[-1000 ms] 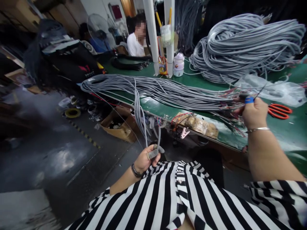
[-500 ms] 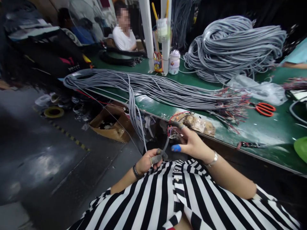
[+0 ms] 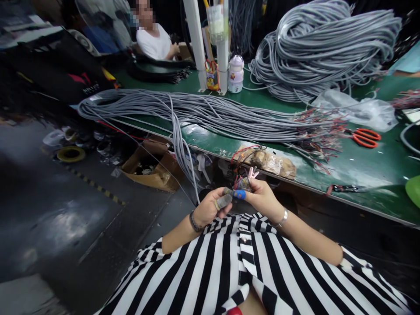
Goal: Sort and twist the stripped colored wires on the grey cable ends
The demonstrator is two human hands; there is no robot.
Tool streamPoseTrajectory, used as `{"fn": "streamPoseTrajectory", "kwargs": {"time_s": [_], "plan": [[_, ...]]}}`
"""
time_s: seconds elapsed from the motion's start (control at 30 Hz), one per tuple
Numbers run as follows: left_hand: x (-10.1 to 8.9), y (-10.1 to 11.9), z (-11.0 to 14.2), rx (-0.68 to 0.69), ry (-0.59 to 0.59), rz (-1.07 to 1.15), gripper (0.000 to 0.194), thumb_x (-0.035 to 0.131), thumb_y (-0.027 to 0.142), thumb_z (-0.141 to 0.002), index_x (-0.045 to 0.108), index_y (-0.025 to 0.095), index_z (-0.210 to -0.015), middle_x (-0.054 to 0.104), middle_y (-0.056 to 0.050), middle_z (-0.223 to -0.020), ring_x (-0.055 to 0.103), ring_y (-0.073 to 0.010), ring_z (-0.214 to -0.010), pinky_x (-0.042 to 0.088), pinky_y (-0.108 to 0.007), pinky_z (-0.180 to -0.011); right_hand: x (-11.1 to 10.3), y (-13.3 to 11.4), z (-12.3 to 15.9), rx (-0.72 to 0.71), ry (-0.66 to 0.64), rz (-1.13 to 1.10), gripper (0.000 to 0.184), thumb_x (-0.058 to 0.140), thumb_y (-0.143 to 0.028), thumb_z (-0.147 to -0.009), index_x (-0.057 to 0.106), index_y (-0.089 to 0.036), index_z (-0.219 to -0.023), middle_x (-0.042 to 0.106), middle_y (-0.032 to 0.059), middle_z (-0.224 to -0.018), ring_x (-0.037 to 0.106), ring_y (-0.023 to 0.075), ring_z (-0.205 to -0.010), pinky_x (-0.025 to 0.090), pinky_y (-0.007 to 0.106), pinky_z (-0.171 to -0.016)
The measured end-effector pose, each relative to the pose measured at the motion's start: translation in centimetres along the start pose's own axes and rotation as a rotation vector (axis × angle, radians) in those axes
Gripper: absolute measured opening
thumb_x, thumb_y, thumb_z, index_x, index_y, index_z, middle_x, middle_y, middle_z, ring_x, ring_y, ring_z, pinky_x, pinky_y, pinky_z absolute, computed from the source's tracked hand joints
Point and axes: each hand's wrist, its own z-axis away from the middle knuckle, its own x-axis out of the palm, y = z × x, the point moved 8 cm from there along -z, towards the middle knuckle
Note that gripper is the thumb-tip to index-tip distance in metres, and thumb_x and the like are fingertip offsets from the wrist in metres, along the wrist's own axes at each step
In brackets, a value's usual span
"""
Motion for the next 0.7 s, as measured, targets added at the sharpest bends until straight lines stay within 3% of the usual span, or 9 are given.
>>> {"fn": "streamPoseTrajectory", "kwargs": {"time_s": [0.13, 0.23, 0.3, 0.4, 0.5, 0.63, 0.7], "plan": [[0.7, -0.9, -0.8, 0.003, -0.065, 0.081, 0.048, 0.075, 0.056, -0.069, 0.056, 0.014, -0.081, 0.051, 0.005, -0.049, 0.034, -0.0027, -0.034, 0.020, -0.016, -0.034, 0.5, 1.8, 0.9, 0.102, -0.047, -0.299, 0.035, 0.079, -0.045, -0.066, 0.062, -0.016, -0.076, 0.060, -0.0001, -0.067, 0.047, 0.0089, -0.055, 0.040, 0.022, -0.053], [0.7, -0.4, -0.6, 0.075, -0.120, -0.002, 0.045, 0.076, 0.054, -0.068, 0.060, 0.013, -0.078, 0.054, 0.003, -0.053, 0.041, -0.0046, -0.040, 0.030, -0.017, -0.040, 1.8, 3.9, 1.7, 0.321, -0.141, -0.447, 0.039, 0.077, -0.048, -0.066, 0.054, -0.018, -0.075, 0.052, -0.0043, -0.058, 0.028, 0.0039, -0.042, 0.021, 0.019, -0.040], [0.7, 1.3, -0.2, 0.203, -0.143, -0.192, 0.038, 0.075, 0.048, -0.072, 0.063, 0.012, -0.075, 0.057, 0.000, -0.058, 0.049, -0.0075, -0.050, 0.039, -0.019, -0.049, 2.2, 4.5, 2.0, 0.384, -0.177, -0.373, 0.040, 0.076, -0.048, -0.067, 0.051, -0.018, -0.072, 0.048, -0.0058, -0.056, 0.026, 0.0037, -0.042, 0.020, 0.019, -0.040], [1.3, 4.3, 0.8, 0.474, -0.219, -0.564, 0.024, 0.072, 0.035, -0.079, 0.067, 0.013, -0.075, 0.060, -0.003, -0.065, 0.055, -0.0106, -0.060, 0.044, -0.022, -0.060, 1.8, 3.9, 1.5, 0.270, -0.148, -0.119, 0.040, 0.075, -0.049, -0.068, 0.052, -0.016, -0.068, 0.049, -0.0045, -0.059, 0.039, 0.0069, -0.052, 0.033, 0.021, -0.050], [1.5, 6.0, 1.8, 0.696, -0.237, -0.828, 0.014, 0.068, 0.029, -0.083, 0.069, 0.015, -0.082, 0.061, -0.003, -0.065, 0.055, -0.0116, -0.060, 0.042, -0.023, -0.060, 0.5, 2.6, 0.9, 0.108, -0.038, 0.104, 0.037, 0.068, -0.050, -0.075, 0.055, -0.016, -0.069, 0.052, -0.0032, -0.062, 0.042, 0.0094, -0.057, 0.038, 0.024, -0.057], [0.5, 6.3, 2.3, 0.789, -0.133, -0.995, 0.013, 0.066, 0.028, -0.084, 0.070, 0.017, -0.089, 0.062, -0.003, -0.067, 0.055, -0.0122, -0.061, 0.043, -0.024, -0.061, -2.9, 0.3, 1.4, -0.074, 0.194, 0.285, 0.033, 0.061, -0.047, -0.081, 0.055, -0.017, -0.068, 0.052, -0.0020, -0.060, 0.043, 0.0104, -0.057, 0.036, 0.024, -0.055], [0.1, 6.2, 2.4, 0.791, -0.089, -1.011, 0.014, 0.066, 0.029, -0.084, 0.070, 0.017, -0.089, 0.062, -0.003, -0.065, 0.055, -0.0122, -0.060, 0.042, -0.024, -0.060, -4.5, -0.4, 1.9, -0.097, 0.245, 0.310, 0.035, 0.059, -0.048, -0.083, 0.054, -0.017, -0.066, 0.051, -0.0017, -0.058, 0.042, 0.0103, -0.055, 0.035, 0.024, -0.054]]}}
